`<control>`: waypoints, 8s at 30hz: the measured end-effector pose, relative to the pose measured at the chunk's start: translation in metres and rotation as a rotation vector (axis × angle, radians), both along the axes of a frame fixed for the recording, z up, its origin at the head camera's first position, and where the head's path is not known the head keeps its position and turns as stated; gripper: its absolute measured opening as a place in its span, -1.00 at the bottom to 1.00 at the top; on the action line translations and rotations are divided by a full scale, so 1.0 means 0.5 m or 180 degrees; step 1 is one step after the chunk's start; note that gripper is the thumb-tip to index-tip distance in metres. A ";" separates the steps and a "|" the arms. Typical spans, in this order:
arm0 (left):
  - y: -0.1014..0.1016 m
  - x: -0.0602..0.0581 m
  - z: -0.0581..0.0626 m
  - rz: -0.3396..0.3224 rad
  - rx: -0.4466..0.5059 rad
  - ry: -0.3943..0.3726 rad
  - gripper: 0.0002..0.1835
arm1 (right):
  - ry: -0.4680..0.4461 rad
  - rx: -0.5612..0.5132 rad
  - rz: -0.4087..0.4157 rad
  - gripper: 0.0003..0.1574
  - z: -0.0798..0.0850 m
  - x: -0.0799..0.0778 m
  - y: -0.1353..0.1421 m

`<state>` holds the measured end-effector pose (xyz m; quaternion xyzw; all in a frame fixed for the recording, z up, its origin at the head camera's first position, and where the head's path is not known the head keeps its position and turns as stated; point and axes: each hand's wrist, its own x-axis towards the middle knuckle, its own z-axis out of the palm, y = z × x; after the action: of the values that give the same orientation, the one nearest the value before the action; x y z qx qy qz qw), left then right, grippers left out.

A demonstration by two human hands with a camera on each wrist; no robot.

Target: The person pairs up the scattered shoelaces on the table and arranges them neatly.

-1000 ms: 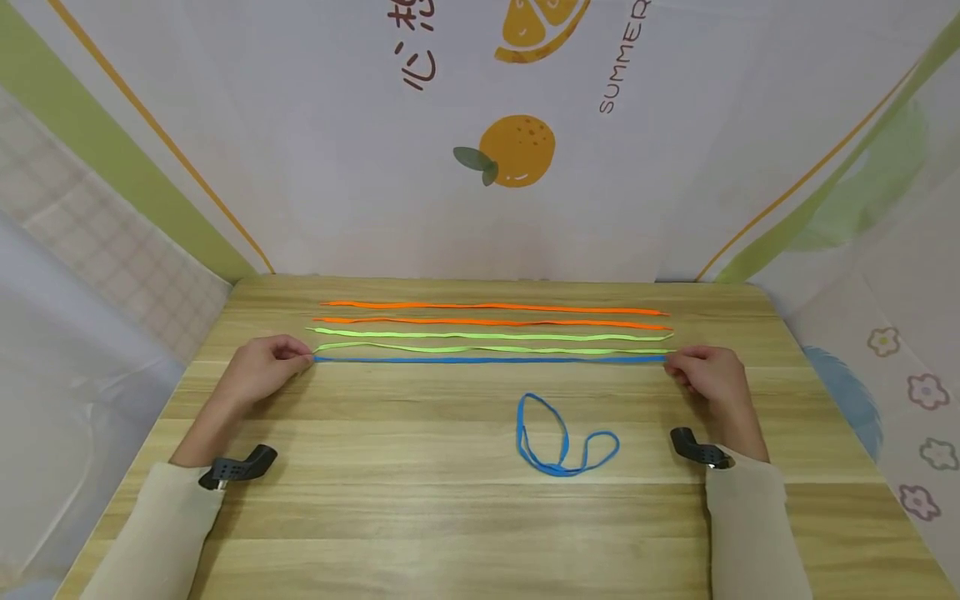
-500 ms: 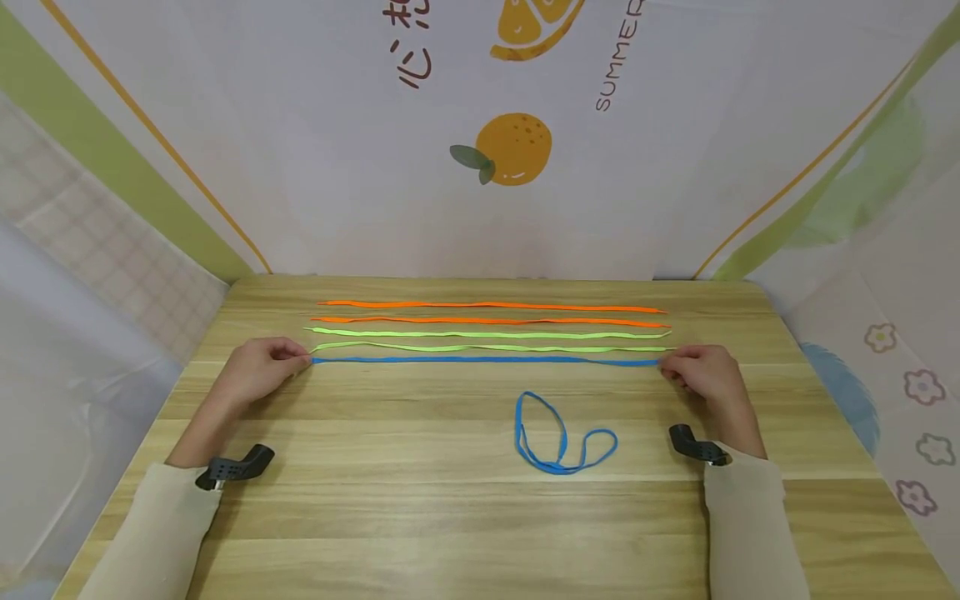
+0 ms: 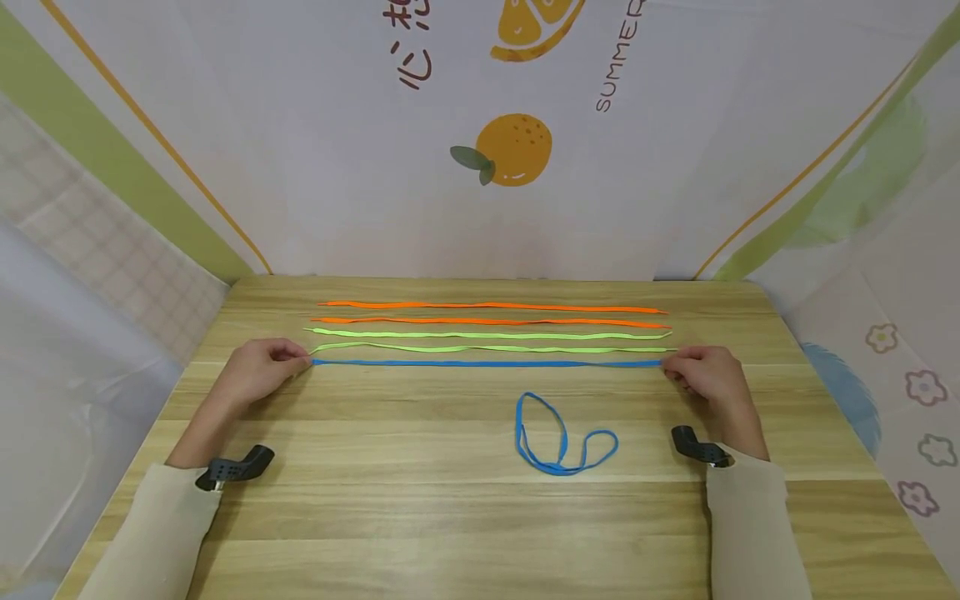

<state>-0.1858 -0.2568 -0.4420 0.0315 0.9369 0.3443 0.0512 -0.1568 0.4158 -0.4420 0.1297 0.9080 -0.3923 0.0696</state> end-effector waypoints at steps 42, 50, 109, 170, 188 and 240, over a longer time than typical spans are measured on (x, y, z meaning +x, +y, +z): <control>-0.014 -0.002 0.004 0.0036 -0.0026 -0.0014 -0.67 | -0.0061 0.0120 0.0044 -0.42 0.003 0.003 0.017; -0.012 -0.002 0.005 0.0002 -0.0050 -0.0014 -0.65 | -0.0069 0.0126 0.0010 -0.44 0.001 0.003 0.023; 0.282 0.055 0.016 -0.1794 0.0059 0.0707 -0.96 | 0.0801 0.0596 0.1368 -0.84 0.144 0.072 -0.247; 0.527 -0.011 0.025 -0.2814 -0.0699 0.0456 -0.80 | 0.1045 0.0751 0.2243 -0.77 0.034 0.154 -0.394; 0.488 0.006 0.016 -0.2702 -0.0495 0.0524 -0.89 | 0.1220 0.0739 0.2244 -0.83 0.035 0.149 -0.388; 0.095 0.047 0.036 -0.0820 0.0572 0.0222 -0.75 | 0.0761 0.0418 0.0851 -0.66 0.056 0.110 -0.188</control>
<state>-0.1623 -0.2091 -0.4238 0.1678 0.8918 0.4160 0.0593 -0.1015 0.3220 -0.4142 -0.0353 0.9426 -0.3320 0.0041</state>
